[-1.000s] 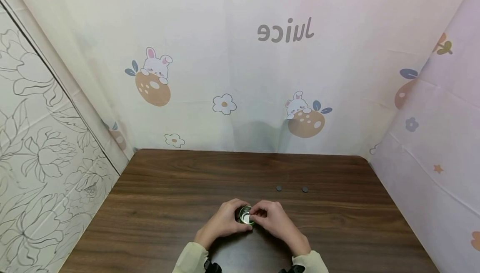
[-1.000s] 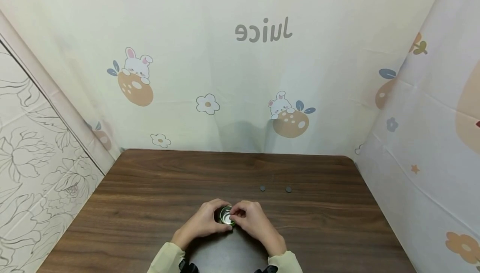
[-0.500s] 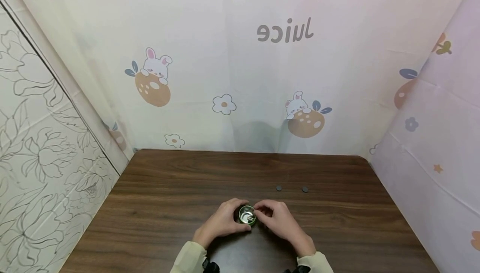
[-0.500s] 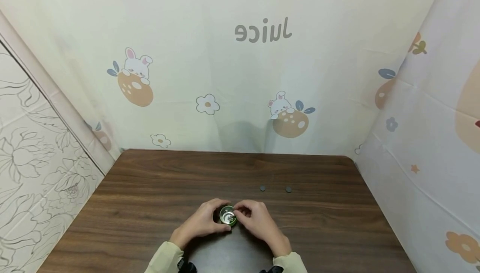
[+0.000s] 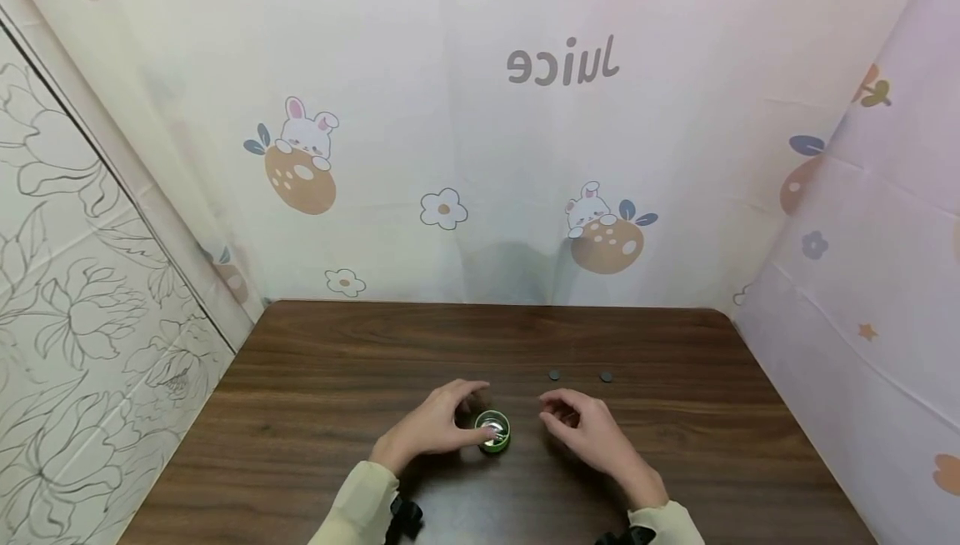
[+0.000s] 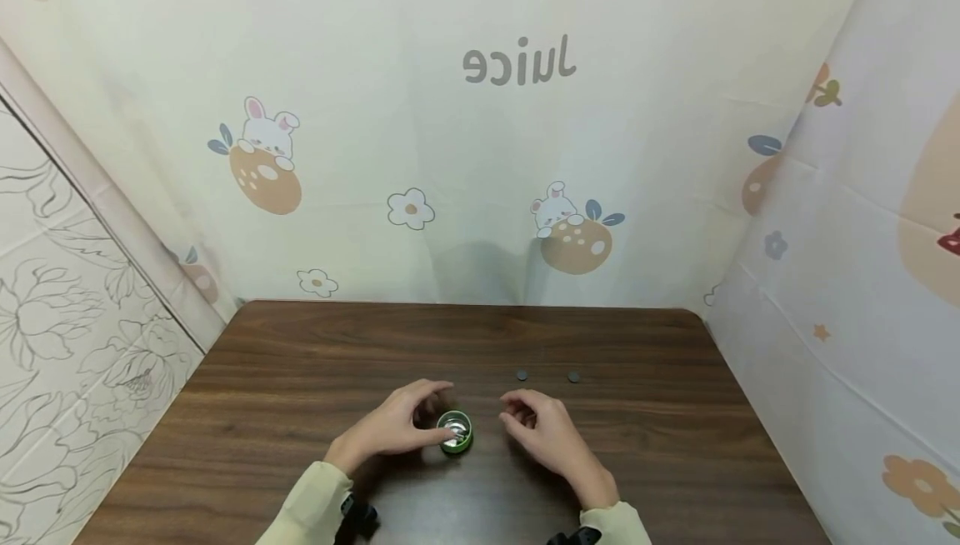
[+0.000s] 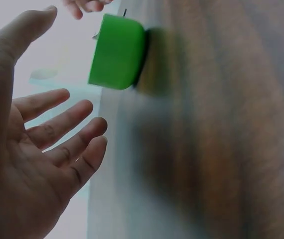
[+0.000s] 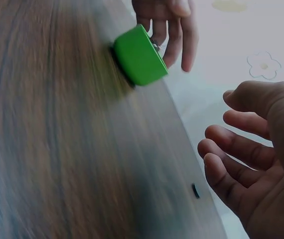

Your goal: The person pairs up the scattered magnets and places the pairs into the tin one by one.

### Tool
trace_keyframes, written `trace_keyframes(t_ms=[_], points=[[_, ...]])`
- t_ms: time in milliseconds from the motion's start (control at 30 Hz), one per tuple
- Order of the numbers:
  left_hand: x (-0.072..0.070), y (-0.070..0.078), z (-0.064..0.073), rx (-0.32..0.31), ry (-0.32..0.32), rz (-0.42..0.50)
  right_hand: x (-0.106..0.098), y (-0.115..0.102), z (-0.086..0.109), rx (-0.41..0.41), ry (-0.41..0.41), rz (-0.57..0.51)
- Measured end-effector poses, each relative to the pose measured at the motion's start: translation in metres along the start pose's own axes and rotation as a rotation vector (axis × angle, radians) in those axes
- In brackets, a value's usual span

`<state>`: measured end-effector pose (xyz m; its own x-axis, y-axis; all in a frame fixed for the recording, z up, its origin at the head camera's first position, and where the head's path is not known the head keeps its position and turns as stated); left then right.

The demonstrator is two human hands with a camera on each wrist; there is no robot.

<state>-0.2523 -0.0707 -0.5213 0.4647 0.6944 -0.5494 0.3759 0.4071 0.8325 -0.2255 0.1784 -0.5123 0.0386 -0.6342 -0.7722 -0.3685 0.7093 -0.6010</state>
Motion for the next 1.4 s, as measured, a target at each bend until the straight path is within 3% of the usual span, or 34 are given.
trace_keyframes(t_ms=[200, 533, 1067, 1400], points=[[-0.014, 0.008, -0.008, -0.013, -0.017, -0.026, -0.014, 0.008, 0.002, 0.012, 0.007, 0.024], [-0.028, 0.021, -0.033, 0.030, -0.016, -0.016, -0.032, 0.027, 0.001, 0.072, 0.020, 0.039], [-0.014, 0.056, -0.071, 0.039, -0.001, -0.084, -0.060, 0.058, -0.005, 0.053, 0.141, 0.131], [0.004, 0.070, -0.085, 0.032, 0.004, -0.041, -0.063, 0.082, -0.013, 0.134, 0.128, 0.151]])
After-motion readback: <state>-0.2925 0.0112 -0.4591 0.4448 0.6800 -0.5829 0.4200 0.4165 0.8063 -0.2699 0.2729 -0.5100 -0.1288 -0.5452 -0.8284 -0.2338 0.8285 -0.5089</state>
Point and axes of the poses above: each hand's wrist, its own z-axis away from the middle knuckle, its own x-axis out of the palm, y = z × x, the point moved 5 cm from there along -z, towards the middle knuckle, and after that the axes turned 14 degrees about z, right-handed, at the moved point
